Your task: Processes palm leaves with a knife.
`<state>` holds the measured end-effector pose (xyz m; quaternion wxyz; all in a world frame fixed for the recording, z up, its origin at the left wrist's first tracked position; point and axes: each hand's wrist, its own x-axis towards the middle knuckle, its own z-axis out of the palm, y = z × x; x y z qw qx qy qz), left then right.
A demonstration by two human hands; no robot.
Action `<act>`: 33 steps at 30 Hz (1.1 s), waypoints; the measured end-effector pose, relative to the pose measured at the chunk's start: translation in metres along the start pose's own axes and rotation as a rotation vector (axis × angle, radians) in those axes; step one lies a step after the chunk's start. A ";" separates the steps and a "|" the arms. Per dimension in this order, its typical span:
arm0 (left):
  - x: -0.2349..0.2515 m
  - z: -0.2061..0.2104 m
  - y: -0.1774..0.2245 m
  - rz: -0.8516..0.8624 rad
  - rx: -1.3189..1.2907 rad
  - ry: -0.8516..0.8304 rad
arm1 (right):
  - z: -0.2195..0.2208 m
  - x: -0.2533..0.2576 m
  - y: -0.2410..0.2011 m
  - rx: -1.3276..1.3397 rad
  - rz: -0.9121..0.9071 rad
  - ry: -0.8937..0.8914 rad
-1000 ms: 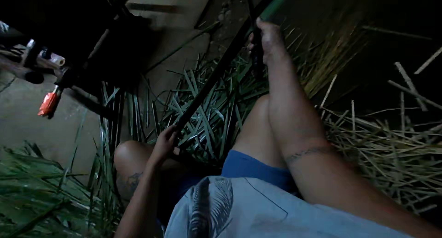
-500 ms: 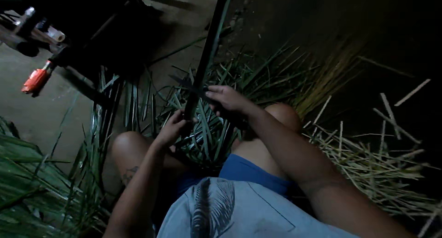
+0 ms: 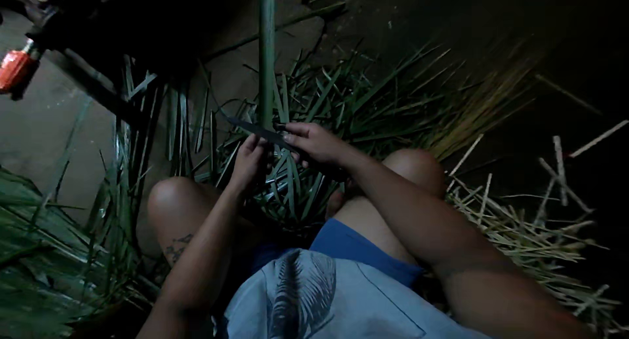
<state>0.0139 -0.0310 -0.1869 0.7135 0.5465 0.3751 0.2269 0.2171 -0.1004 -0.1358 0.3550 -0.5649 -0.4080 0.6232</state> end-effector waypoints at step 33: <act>-0.003 -0.009 0.005 -0.191 -0.362 -0.229 | 0.001 0.000 0.007 -0.006 -0.042 -0.099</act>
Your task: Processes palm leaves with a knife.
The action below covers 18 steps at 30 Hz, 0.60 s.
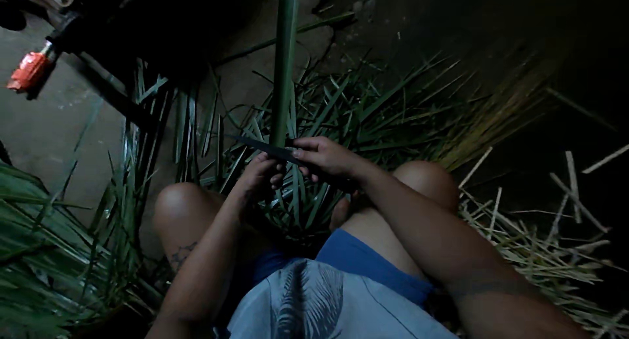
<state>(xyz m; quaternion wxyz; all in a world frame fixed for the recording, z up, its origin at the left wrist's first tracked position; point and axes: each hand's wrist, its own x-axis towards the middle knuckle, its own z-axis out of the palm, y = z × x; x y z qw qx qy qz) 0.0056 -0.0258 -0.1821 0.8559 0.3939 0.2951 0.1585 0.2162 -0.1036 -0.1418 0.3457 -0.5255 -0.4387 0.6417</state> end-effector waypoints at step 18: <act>-0.009 -0.004 -0.003 -0.037 -0.116 -0.164 | 0.000 -0.011 0.000 0.072 -0.011 -0.058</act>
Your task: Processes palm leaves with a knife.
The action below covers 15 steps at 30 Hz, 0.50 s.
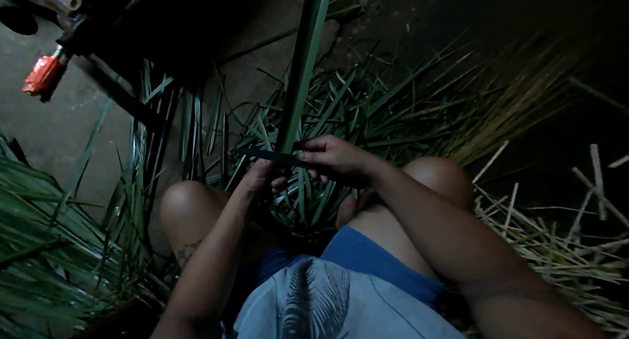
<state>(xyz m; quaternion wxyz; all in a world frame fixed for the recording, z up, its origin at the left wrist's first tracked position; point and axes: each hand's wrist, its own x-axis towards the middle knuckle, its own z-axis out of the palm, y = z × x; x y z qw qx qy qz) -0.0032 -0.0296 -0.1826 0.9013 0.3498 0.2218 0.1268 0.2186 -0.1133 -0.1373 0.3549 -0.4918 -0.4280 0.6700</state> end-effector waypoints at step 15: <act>0.003 -0.001 -0.006 0.085 0.155 0.017 | -0.005 0.003 0.001 0.008 -0.054 0.012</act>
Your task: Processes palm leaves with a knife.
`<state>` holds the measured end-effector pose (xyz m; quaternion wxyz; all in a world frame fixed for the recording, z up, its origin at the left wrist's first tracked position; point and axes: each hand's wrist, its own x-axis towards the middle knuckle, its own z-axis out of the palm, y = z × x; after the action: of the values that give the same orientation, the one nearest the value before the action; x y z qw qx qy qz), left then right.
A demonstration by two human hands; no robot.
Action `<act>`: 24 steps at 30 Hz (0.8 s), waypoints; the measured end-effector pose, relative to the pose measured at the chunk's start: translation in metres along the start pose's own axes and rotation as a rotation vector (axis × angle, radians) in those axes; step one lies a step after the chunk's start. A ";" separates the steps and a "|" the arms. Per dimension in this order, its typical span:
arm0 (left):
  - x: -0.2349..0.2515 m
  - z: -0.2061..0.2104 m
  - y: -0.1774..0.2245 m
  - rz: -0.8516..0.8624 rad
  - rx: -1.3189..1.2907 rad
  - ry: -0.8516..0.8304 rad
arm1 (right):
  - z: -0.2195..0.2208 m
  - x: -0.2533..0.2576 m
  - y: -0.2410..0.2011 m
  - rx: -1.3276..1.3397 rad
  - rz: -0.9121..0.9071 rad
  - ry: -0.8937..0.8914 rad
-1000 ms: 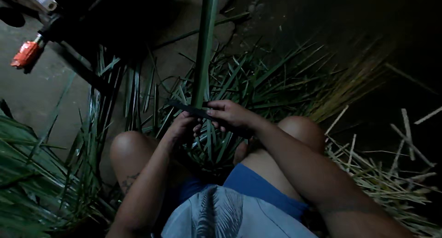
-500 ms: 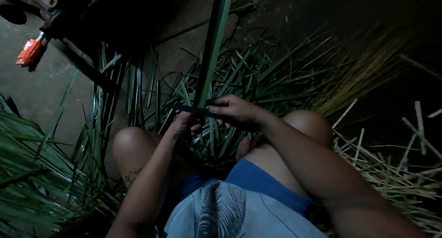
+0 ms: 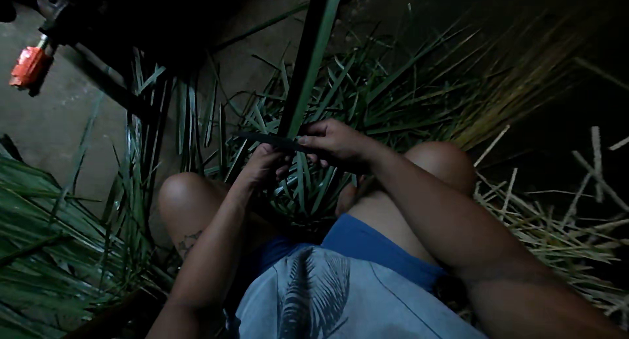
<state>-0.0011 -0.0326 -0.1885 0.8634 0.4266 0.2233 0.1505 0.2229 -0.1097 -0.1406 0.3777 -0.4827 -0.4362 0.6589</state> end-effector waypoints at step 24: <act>0.004 0.008 0.008 -0.063 -0.072 -0.089 | -0.001 0.003 0.002 0.019 -0.162 0.084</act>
<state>0.0054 -0.0310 -0.1786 0.8916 0.3942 0.1924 0.1122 0.2228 -0.1072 -0.1441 0.4522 -0.4694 -0.4514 0.6094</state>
